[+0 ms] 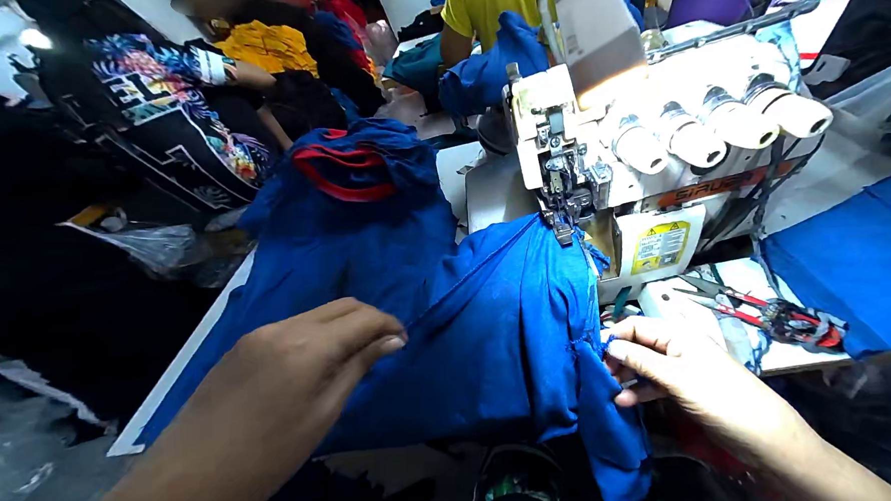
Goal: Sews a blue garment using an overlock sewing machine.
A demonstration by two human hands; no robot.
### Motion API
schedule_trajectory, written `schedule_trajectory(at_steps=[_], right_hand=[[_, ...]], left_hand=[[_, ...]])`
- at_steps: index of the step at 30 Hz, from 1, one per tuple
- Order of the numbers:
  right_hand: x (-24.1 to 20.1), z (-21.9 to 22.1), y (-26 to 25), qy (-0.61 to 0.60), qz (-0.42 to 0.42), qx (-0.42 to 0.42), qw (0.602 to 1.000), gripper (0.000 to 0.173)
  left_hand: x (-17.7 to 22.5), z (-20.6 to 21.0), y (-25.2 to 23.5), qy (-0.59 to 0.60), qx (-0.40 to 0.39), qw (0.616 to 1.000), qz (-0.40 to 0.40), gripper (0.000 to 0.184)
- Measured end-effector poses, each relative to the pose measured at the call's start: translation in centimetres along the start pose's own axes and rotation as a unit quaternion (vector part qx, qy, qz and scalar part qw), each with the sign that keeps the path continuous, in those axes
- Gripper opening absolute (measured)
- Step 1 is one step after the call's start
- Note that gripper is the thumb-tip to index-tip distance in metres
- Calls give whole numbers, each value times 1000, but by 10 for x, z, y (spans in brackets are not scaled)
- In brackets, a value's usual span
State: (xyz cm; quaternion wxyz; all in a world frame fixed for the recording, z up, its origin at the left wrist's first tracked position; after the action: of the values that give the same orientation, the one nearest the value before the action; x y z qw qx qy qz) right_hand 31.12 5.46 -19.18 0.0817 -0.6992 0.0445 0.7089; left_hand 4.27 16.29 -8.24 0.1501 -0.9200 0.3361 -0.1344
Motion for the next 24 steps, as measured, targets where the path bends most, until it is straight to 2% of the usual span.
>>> schedule_trajectory(at_steps=[2,4,6,7,8,10,11,12,16,20,21,22,24], right_hand=[[-3,3,0,23,-22,-5,999,16],[-6,12,-2,61,-57,-25,996,16],[-13,24,-7,151,-112,-56,980,17],[-20,31,-9,222,-155,-68,960,18],[-28,36,-10,307,-217,-67,924,17],[-43,38,-8,467,-362,-30,806,10],[-49,36,-6,508,-397,-19,764,6],[-53,32,-4,530,-410,-20,742,3],[-50,21,6,551,-413,-21,725,6],[-36,28,19,559,-441,25,701,10],[-33,30,22,559,-442,20,702,11],[-29,31,24,550,-448,7,705,13],[-26,24,28,515,-459,-47,722,22]], left_hand=[[6,-4,14,119,-29,992,-27,31],[39,10,21,262,-108,957,-54,27],[79,45,24,410,-183,885,-124,21],[93,67,25,469,-194,845,-171,19],[99,88,25,512,-184,811,-217,18],[100,121,22,562,-141,766,-277,19],[101,129,20,581,-122,746,-301,19],[102,134,17,602,-110,722,-323,19],[117,143,14,700,-113,587,-389,24],[124,150,16,775,-134,489,-377,29],[125,149,17,776,-138,489,-375,28],[125,149,19,763,-137,506,-379,26],[121,147,23,711,-129,575,-383,20]])
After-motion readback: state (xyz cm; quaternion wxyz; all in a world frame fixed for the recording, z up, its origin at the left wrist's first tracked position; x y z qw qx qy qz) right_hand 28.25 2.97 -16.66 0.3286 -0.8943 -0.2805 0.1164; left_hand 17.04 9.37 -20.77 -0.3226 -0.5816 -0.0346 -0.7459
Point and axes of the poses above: each hand's wrist, its own y-axis away from the middle knuckle, its own z-axis out of the palm, x = y × z, the point moved 5 cm from there along -y, towards the middle knuckle, and after that the axes turned 15 degrees about -z, right-handed, at the moved point
